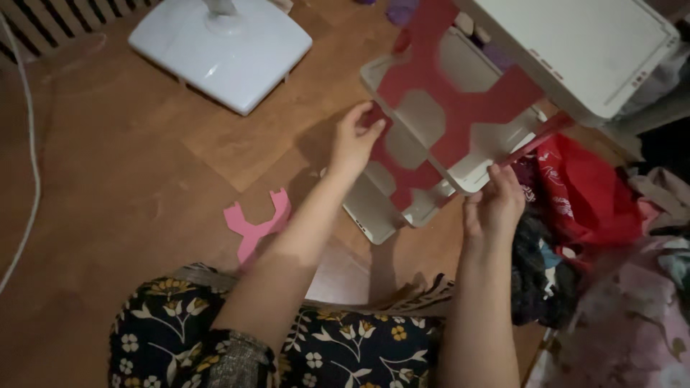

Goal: The person assembles a small plastic stand by inserting pink plastic supports into slots on white square trays. They repeatedly attach and detach the supports, adjusting the orientation of the trays and supports throughout the process.

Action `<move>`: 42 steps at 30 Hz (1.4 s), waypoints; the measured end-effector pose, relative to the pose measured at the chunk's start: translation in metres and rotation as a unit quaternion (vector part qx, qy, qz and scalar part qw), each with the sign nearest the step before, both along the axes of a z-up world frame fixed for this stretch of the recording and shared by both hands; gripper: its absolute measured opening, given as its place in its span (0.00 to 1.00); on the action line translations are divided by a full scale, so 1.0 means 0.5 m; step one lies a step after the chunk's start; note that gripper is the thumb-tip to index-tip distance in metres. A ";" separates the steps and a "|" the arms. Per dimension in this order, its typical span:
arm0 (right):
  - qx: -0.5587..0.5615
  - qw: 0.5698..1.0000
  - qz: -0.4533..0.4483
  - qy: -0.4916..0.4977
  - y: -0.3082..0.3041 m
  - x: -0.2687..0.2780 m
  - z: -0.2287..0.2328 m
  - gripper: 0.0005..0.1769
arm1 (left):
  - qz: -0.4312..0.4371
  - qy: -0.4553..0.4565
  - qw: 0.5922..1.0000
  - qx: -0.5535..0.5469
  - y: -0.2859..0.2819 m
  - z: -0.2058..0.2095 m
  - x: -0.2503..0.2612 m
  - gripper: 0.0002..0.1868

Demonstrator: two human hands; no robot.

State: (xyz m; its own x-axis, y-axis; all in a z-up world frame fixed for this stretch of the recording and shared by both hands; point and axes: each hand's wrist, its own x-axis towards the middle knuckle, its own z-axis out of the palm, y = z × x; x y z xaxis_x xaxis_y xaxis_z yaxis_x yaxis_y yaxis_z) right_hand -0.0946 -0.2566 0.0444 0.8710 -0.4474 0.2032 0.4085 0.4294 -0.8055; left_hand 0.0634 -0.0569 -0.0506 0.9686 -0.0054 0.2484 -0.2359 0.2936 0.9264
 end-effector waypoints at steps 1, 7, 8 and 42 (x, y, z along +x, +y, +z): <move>-0.008 1.000 0.004 -0.004 0.005 0.001 0.006 0.20 | 0.000 -0.013 1.000 -0.011 0.001 0.003 0.001 0.26; 0.011 1.000 0.016 -0.002 0.044 -0.007 0.065 0.21 | -0.054 0.077 0.992 -0.081 0.058 0.057 -0.048 0.28; 0.003 1.000 -0.003 0.000 0.052 -0.006 0.075 0.21 | -0.043 0.071 0.991 -0.106 0.069 0.075 -0.059 0.25; -0.498 0.823 -0.073 0.262 0.230 -0.012 -0.267 0.10 | 0.469 0.324 0.676 -0.467 0.436 -0.273 -0.127 0.38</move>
State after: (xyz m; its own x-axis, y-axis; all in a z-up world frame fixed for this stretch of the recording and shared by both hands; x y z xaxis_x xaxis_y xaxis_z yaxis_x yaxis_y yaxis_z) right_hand -0.1008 -0.1414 -0.0892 0.9079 -0.3928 0.1464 -0.1176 -0.5739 -0.8105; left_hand 0.0001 0.1612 -0.1871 0.3438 0.5536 -0.7585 -0.3579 0.8240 0.4392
